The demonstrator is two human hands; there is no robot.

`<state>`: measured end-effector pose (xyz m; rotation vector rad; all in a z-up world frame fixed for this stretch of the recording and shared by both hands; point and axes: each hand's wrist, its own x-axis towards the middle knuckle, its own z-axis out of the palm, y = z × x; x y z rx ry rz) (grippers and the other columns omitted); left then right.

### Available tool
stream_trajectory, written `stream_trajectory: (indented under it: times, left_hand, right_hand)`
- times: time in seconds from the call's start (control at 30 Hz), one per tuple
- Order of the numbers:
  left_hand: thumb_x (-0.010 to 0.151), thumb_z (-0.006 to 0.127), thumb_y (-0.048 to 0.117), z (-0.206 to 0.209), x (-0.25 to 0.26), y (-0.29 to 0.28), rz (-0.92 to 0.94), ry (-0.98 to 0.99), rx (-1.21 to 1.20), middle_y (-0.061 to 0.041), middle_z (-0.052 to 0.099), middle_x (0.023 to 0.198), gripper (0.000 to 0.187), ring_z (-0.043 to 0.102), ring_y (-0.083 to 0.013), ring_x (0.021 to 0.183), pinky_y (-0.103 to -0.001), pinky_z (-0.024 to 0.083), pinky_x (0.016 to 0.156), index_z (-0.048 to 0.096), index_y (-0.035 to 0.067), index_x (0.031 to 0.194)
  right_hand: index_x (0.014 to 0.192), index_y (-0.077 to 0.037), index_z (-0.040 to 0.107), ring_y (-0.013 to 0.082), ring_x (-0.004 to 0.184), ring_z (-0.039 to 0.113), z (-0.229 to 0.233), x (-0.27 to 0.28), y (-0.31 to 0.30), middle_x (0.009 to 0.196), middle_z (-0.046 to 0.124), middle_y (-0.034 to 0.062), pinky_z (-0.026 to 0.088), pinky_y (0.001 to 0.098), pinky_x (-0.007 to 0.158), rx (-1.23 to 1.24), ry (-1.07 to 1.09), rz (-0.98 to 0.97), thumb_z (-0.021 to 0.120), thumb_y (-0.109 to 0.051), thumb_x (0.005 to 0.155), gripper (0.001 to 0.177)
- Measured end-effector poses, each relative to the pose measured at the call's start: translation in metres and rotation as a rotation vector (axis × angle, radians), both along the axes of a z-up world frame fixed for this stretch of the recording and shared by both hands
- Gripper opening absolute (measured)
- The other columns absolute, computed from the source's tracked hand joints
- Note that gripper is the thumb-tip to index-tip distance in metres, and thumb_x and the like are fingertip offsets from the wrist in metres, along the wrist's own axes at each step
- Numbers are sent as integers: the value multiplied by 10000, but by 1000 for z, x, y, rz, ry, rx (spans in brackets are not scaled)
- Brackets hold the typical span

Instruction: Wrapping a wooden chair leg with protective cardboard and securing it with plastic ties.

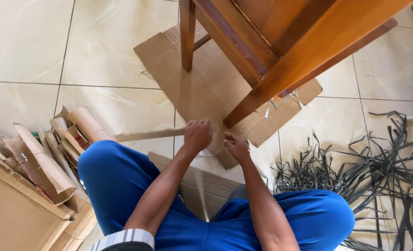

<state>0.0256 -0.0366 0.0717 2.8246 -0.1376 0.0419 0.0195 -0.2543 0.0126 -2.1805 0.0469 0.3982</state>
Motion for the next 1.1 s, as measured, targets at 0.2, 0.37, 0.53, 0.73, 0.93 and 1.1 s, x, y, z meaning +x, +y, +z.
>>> stream_trajectory:
  times: [0.2, 0.37, 0.53, 0.73, 0.93, 1.1]
  left_hand:
    - [849, 581, 131, 112, 8, -15, -87, -52, -900, -235, 640, 840, 177, 644, -525, 885, -571, 492, 773, 614, 81, 1015]
    - [805, 579, 194, 141, 18, -33, -116, 29, -1340, -58, 631, 805, 231, 595, -203, 848, -364, 485, 829, 657, 154, 1019]
    - [803, 567, 75, 158, 20, -53, -245, 88, -1698, 19, 631, 908, 233, 561, -101, 891, -284, 472, 844, 649, 144, 1011]
    - [834, 532, 19, 163, 24, -65, -393, 180, -1719, 31, 550, 938, 244, 526, -117, 893, -284, 458, 825, 621, 114, 1041]
    - [829, 567, -18, 113, 33, -79, -423, 193, -1684, 10, 563, 909, 264, 556, -118, 876, -266, 464, 816, 641, 56, 1071]
    - [898, 623, -60, 130, 35, -66, -245, -80, -1515, -85, 605, 1011, 290, 566, -161, 1009, -342, 491, 917, 628, -4, 1182]
  right_hand:
    - [1212, -74, 640, 109, 779, 549, 50, 23, -3, 1266, 645, 67, 415, 207, 574, 709, 173, -101, 566, 5, 928, 304]
    - [1169, -79, 640, 116, 789, 577, 118, 22, -13, 1111, 655, 69, 409, 179, 542, 856, 32, -80, 666, -31, 920, 255]
    - [1273, -73, 591, 126, 831, 594, 152, 18, -21, 1193, 578, 75, 418, 203, 543, 899, -130, -155, 721, 35, 867, 439]
    - [1336, -112, 499, 87, 746, 569, 147, 9, -27, 936, 620, 55, 367, 182, 554, 916, -160, -156, 718, 58, 875, 538]
    - [1359, -118, 560, 130, 714, 622, 129, 16, -33, 1191, 634, 67, 445, 202, 493, 904, -147, -192, 813, 82, 771, 670]
    - [1335, -35, 529, 207, 940, 675, 161, 23, -11, 1230, 564, 122, 550, 251, 665, 702, -341, -334, 833, -60, 871, 556]
